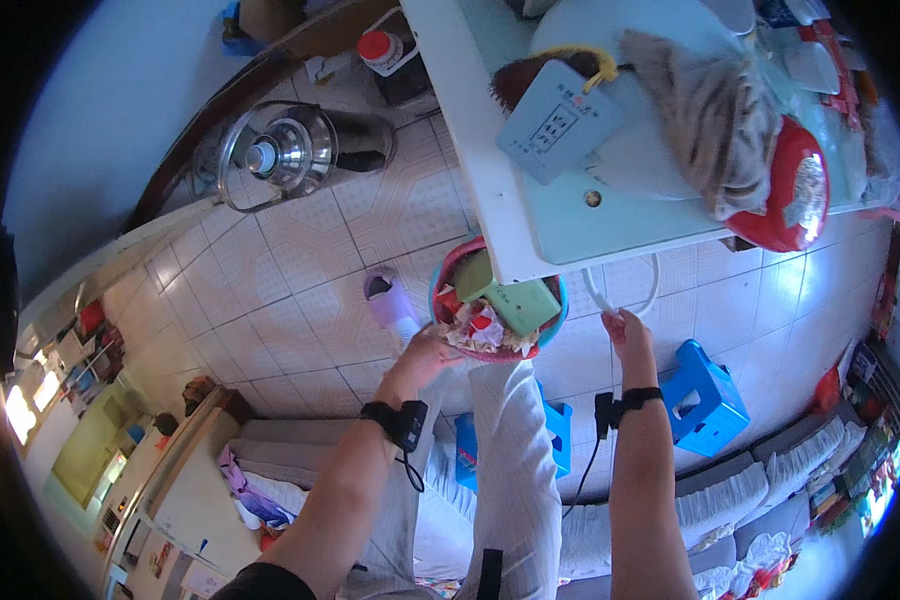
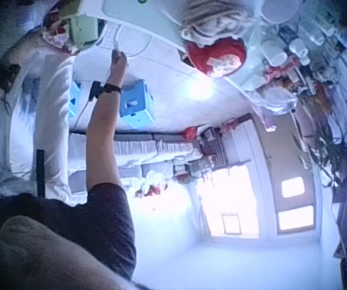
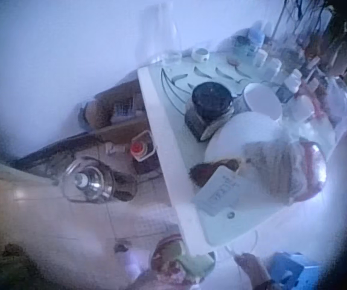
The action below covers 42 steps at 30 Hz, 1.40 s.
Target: The recorder cleans a washcloth in the sink and then prepares a trash bin with a new liner.
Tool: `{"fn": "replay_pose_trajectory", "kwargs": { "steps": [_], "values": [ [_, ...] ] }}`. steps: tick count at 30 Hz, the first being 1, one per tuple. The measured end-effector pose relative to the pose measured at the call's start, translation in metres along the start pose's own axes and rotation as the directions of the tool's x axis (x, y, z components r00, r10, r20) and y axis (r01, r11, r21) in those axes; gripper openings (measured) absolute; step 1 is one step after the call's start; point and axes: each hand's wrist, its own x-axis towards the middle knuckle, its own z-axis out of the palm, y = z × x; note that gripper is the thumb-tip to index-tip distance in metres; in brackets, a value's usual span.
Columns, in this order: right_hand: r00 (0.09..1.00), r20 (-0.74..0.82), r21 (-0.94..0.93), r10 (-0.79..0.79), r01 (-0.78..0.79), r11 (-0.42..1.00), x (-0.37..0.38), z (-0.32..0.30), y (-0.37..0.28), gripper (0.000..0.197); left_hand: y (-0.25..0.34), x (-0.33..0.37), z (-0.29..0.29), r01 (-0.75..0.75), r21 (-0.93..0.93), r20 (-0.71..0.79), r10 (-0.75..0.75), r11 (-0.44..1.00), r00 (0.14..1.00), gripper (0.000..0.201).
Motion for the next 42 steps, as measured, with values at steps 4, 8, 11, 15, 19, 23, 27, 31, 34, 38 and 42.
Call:
{"fn": "replay_pose_trajectory", "kwargs": {
  "steps": [4, 8, 11, 15, 19, 23, 27, 31, 34, 38, 42],
  "values": [
    [0.971, 0.223, -0.001, 0.085, -0.086, 0.996, -0.019, 0.08, 0.037, 0.039, 0.004, 0.015, -0.034, -0.184, 0.013, -0.236, 0.182, 0.983, 0.955, 0.044],
    [0.807, 0.573, -0.084, 0.144, -0.117, 0.99, -0.053, 0.08, 0.079, 0.055, 0.065, 0.024, 0.004, -0.345, 0.16, -0.305, 0.379, 0.925, 0.874, 0.033],
    [0.723, 0.69, 0.192, 0.047, -0.245, 0.95, -0.128, 0.13, 0.101, 0.063, 0.107, 0.046, 0.006, -0.434, 0.575, -0.053, 0.561, 0.693, 0.826, 0.044],
    [0.696, 0.677, 0.145, 0.241, -0.447, 0.883, -0.146, 0.122, 0.135, 0.077, 0.143, 0.077, 0.05, -0.487, 0.843, 0.329, 0.497, 0.23, 0.803, 0.053],
    [0.88, 0.41, 0.211, 0.24, -0.348, 0.913, -0.174, 0.111, 0.155, 0.083, 0.137, 0.062, 0.103, -0.474, 0.837, 0.377, 0.339, 0.272, 0.862, 0.048],
    [0.926, 0.306, 0.07, 0.221, -0.254, 0.965, -0.189, 0.1, 0.176, 0.05, 0.138, 0.061, 0.112, -0.411, 0.813, 0.143, 0.542, 0.413, 0.828, 0.025],
    [0.97, 0.133, -0.076, 0.203, -0.194, 0.978, -0.183, 0.092, 0.18, 0.026, 0.13, 0.069, 0.111, -0.537, 0.831, 0.3, 0.699, 0.142, 0.649, 0.021],
    [0.967, 0.149, -0.162, 0.205, -0.181, 0.97, -0.199, 0.096, 0.173, 0.02, 0.134, 0.065, 0.107, -0.612, 0.784, 0.213, 0.878, 0.107, 0.427, 0.021],
    [0.98, 0.079, -0.153, 0.185, -0.171, 0.973, -0.214, 0.088, 0.162, 0.019, 0.145, 0.046, 0.11, -0.572, 0.796, 0.168, 0.836, 0.198, 0.523, 0.026],
    [0.995, 0.093, -0.088, 0.034, -0.025, 0.996, -0.229, 0.068, 0.144, 0.02, 0.145, 0.008, 0.095, -0.427, 0.785, 0.141, 0.542, 0.449, 0.829, 0.026],
    [0.983, 0.17, -0.036, -0.068, 0.076, 0.997, -0.232, 0.068, 0.121, 0.021, 0.149, -0.034, 0.083, -0.558, 0.819, 0.562, 0.386, -0.133, 0.732, 0.019]
  ]
}}
